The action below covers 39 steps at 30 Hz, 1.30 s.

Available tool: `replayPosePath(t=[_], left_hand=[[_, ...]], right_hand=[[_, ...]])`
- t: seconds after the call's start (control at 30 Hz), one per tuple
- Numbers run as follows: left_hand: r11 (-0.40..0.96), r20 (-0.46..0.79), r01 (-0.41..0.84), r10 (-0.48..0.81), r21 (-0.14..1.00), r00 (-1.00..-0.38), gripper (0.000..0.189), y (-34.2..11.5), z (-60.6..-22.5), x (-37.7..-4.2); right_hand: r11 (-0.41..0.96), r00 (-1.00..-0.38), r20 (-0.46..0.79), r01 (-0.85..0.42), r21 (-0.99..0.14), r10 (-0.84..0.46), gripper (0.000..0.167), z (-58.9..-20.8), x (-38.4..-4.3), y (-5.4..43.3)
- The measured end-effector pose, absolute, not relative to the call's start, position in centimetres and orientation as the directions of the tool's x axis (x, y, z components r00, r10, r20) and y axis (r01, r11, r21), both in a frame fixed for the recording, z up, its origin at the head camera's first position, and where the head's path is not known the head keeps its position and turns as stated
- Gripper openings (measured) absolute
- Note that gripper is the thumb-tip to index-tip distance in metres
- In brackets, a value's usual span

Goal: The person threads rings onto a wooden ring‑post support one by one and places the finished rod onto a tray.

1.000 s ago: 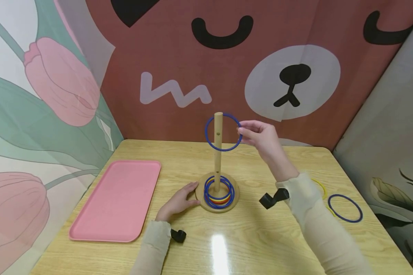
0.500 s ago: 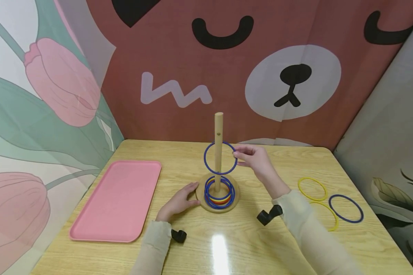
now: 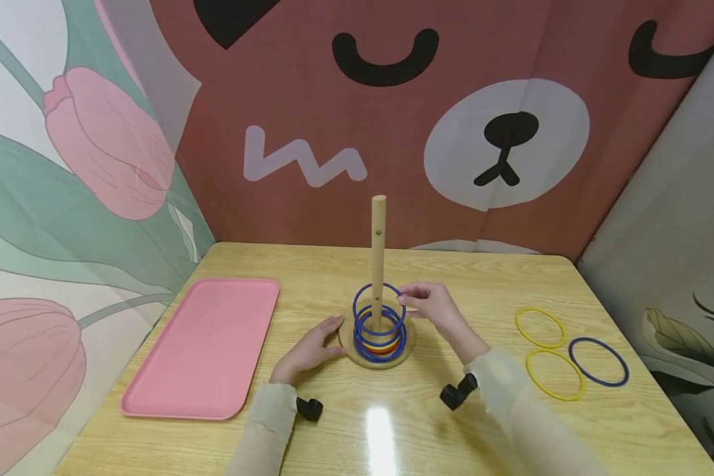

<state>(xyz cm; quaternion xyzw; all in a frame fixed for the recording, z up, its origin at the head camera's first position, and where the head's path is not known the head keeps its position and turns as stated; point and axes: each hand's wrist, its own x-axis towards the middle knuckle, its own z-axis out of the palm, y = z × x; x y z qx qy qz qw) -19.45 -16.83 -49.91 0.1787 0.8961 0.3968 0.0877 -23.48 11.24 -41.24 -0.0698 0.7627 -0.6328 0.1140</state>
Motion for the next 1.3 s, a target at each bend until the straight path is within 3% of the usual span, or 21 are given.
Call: replayPosePath(t=[0.67, 1.03, 1.3], left_hand=[[0.628, -0.007, 0.27, 0.401, 0.73, -0.916, 0.073, -16.7, -49.9, -19.5], [0.627, -0.011, 0.262, 0.396, 0.733, -0.918, 0.074, -16.9, -50.1, -19.5], [0.637, -0.016, 0.257, 0.39, 0.727, -0.921, 0.074, -16.9, -50.1, -19.5]], right_hand=[[0.384, -0.979, -0.083, 0.005, -0.923, -0.187, 0.021, -45.6, -23.3, 10.9], [0.445, -0.988, -0.071, 0.003, -0.896, -0.136, 0.016, -46.2, -23.1, 10.7], [0.411, -0.99, -0.064, 0.007, -0.912, -0.125, 0.021, -45.2, -23.1, 12.1]])
